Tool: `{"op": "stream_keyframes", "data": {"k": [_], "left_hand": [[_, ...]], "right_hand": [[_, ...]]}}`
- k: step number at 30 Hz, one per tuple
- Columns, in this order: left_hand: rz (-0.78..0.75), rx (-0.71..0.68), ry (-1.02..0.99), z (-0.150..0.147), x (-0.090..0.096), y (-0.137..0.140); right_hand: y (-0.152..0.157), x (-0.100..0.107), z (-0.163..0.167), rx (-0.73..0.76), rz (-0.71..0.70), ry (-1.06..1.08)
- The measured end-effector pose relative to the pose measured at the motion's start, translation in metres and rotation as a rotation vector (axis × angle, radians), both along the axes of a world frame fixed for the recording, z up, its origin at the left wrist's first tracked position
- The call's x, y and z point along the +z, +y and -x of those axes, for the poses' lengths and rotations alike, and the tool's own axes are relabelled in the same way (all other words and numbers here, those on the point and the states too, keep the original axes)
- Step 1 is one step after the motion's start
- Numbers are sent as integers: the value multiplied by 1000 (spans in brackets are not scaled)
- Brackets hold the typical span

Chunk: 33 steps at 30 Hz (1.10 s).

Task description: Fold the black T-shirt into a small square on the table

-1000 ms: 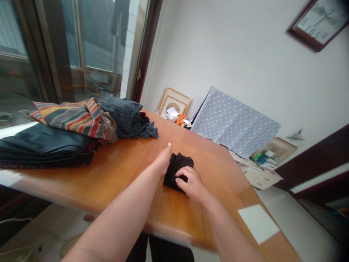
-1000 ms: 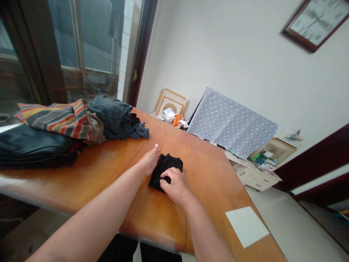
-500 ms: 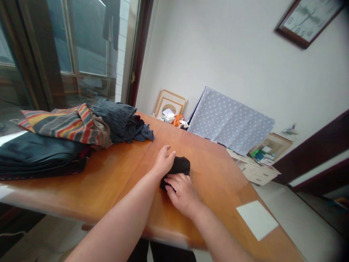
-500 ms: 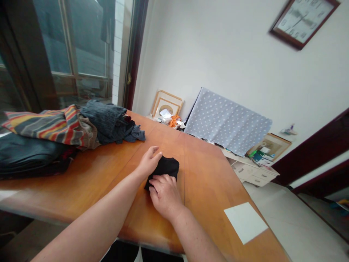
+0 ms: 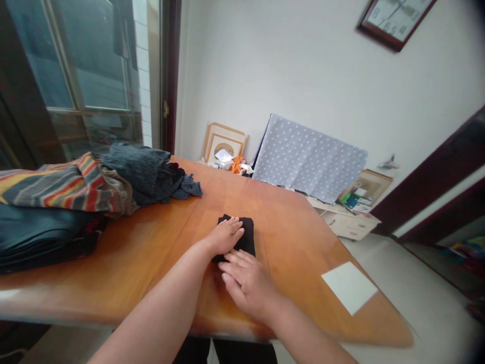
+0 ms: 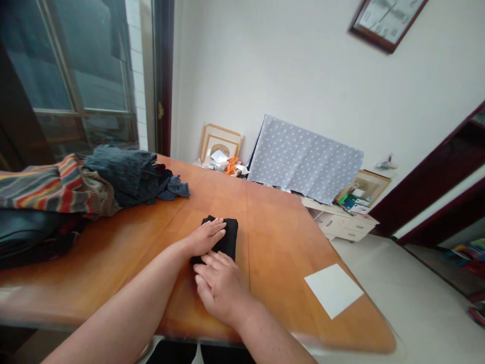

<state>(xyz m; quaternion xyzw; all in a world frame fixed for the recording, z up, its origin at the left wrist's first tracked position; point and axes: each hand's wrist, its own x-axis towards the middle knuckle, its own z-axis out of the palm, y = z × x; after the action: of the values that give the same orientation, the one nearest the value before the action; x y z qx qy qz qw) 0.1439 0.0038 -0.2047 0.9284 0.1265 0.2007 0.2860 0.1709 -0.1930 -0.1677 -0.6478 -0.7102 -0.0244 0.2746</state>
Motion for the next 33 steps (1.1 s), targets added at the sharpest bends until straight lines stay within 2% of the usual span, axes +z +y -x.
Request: {"op": "stream_keyframes", "data": {"k": [2,4,6,8,12,16,22,28,30,33], "left_hand": [[-6,-10,12,0,0,0],[-15,-17,35,0,2,-1],[-27,-14,54,1,3,-2],[-50,-10,63,1,4,-3],[-110,-6,88,2,3,-3],[-142,6,105,4,2,-5],[-209,27,151,6,1,-8],[-219,48,166,10,6,-14],[-219,55,165,11,8,-16],[-209,53,158,11,7,-16]], "right_hand": [[-9,-2,-14,-145,-120,205],[-15,-7,-32,-382,-191,452],[-18,-15,-50,-580,-158,659],[-16,-23,-62,-666,-68,765],[-3,-32,-63,-666,46,763],[4,-31,-52,-662,109,661],[-1,-23,-44,-657,146,420],[-10,-24,-55,-579,199,445],[-11,-21,-64,-570,191,469],[-4,-10,-77,-547,69,457]]}}
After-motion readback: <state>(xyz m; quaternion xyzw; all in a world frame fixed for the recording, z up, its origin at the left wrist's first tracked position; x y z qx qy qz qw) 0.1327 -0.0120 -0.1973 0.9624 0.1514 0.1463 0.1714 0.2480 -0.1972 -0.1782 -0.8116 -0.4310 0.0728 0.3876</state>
